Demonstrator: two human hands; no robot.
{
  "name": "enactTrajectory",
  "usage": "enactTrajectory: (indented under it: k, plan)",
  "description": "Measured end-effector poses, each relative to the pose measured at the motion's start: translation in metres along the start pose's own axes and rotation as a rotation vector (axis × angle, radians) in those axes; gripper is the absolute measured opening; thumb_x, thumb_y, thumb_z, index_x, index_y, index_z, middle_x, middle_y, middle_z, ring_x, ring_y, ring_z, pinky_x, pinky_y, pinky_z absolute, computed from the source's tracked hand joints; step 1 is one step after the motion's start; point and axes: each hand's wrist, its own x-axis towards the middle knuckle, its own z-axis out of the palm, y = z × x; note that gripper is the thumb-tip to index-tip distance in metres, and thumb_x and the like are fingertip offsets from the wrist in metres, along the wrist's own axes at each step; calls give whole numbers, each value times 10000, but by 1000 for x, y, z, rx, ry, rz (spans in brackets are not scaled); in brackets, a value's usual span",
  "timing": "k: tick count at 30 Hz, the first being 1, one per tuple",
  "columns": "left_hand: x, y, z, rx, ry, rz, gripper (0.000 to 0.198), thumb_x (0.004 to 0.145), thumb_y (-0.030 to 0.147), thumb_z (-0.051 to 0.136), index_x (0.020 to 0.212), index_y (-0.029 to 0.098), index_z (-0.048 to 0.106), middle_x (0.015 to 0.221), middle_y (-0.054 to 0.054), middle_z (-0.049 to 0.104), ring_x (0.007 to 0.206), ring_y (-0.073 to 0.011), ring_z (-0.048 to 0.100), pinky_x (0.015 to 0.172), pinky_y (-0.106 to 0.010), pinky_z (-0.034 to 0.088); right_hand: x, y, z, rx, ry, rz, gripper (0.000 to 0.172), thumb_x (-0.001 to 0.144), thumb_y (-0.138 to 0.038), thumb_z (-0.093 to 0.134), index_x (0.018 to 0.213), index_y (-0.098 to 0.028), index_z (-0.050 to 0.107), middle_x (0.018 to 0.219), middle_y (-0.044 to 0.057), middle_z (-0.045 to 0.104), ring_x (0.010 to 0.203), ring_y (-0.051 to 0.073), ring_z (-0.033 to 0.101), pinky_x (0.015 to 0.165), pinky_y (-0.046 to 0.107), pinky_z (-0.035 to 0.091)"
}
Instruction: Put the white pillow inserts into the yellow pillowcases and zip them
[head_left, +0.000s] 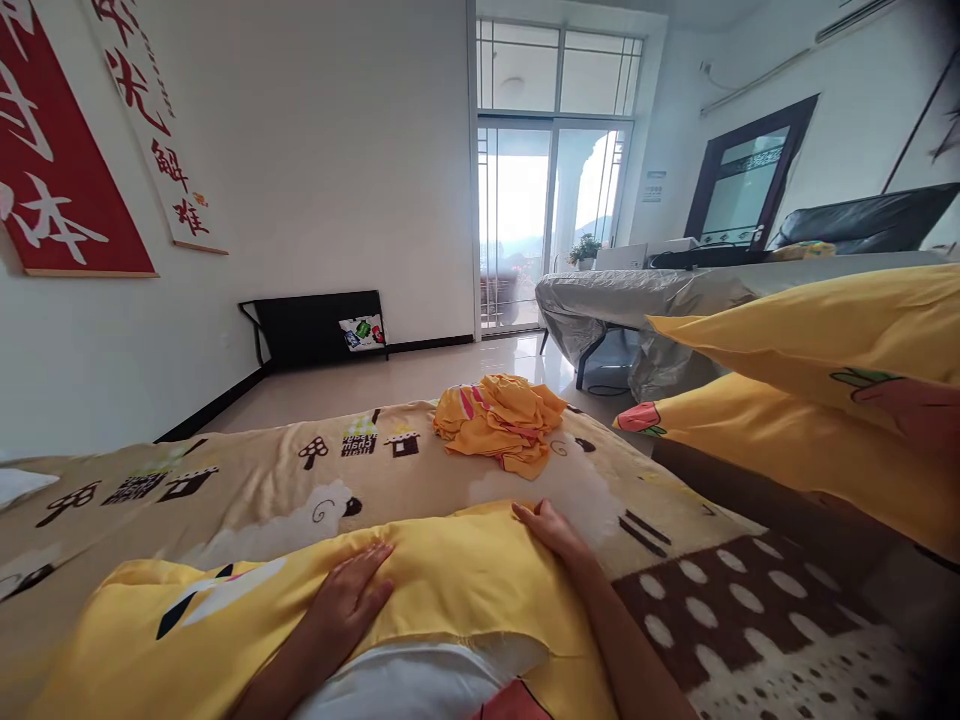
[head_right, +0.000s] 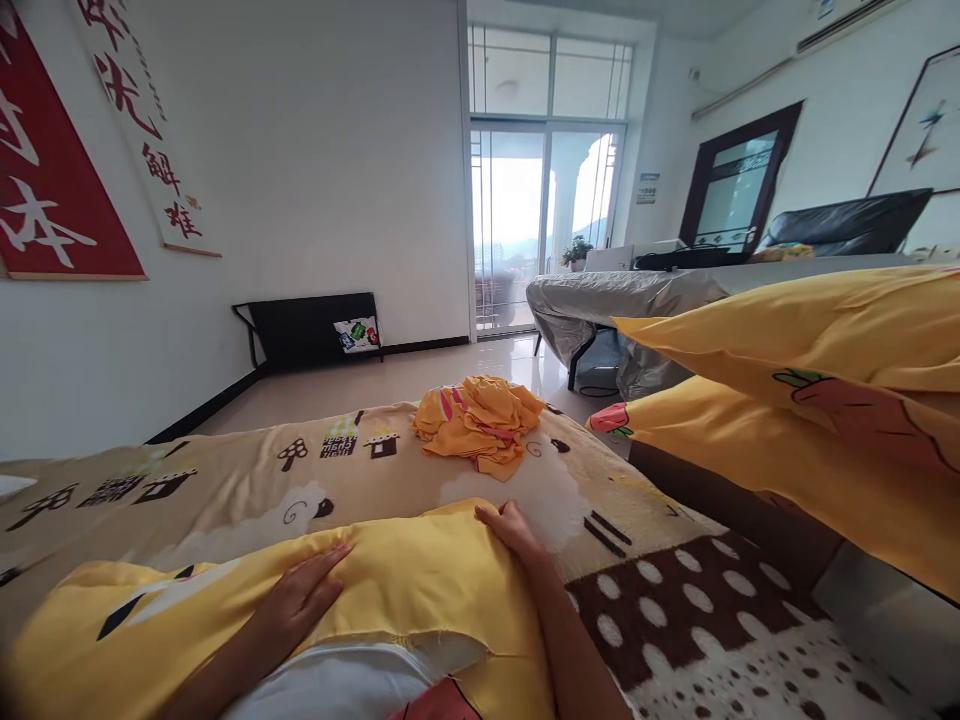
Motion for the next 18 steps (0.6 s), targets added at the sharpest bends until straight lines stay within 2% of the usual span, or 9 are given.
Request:
enactTrajectory:
  k: [2, 5, 7, 10, 14, 16, 18]
  plan:
    - [-2, 4, -3, -11, 16, -10, 534, 895, 516, 396, 1319, 230, 548, 1388, -45, 525, 1313, -244, 455, 1126, -448, 349, -7, -4, -3, 129, -72, -61, 433, 798, -513, 568, 1034, -154, 625, 953, 93, 705, 853, 218, 658, 689, 273, 497]
    - [-5, 4, -5, -25, 31, -17, 529, 896, 514, 395, 1316, 231, 550, 1383, -50, 532, 1308, -246, 459, 1126, -455, 345, -14, -11, -4, 322, -112, -129, 436, 733, -335, 637, 1131, -161, 602, 1004, 61, 704, 834, 185, 666, 675, 246, 506]
    - [-6, 0, -4, -26, 35, -17, 527, 902, 507, 386, 1317, 226, 548, 1386, -49, 530, 1312, -239, 454, 1131, -447, 338, -15, -14, -4, 356, -66, -128, 442, 715, -252, 611, 1145, -147, 597, 1006, 64, 701, 864, 192, 662, 703, 257, 507]
    - [-8, -3, -3, -28, 50, -20, 511, 907, 492, 387, 1309, 224, 553, 1382, -39, 536, 1310, -222, 457, 1142, -423, 327, -15, -17, -10, 296, 34, -105, 377, 733, -239, 567, 1090, -131, 628, 977, 91, 699, 959, 250, 640, 785, 319, 494]
    - [-9, 13, -12, -42, 22, -55, 537, 889, 520, 400, 1308, 222, 557, 1382, -37, 536, 1302, -223, 467, 1138, -408, 331, -29, -30, -30, 229, 143, -146, 432, 768, -279, 574, 1181, -155, 601, 1165, 148, 638, 1190, 319, 521, 954, 396, 406]
    - [-12, 27, -25, -45, -7, -67, 556, 875, 544, 399, 1294, 223, 573, 1366, -37, 549, 1284, -231, 489, 1121, -407, 353, -48, -44, -36, 199, 171, -254, 463, 803, -334, 569, 1245, -198, 566, 1270, 135, 584, 1276, 313, 443, 1015, 407, 353]
    - [-16, 35, -44, -22, -5, -77, 552, 856, 570, 408, 1258, 248, 607, 1333, -24, 579, 1256, -237, 518, 1097, -399, 384, -71, -62, -30, 139, 194, -476, 474, 860, -405, 516, 1307, -248, 516, 1344, 104, 535, 1325, 295, 387, 1050, 421, 315]
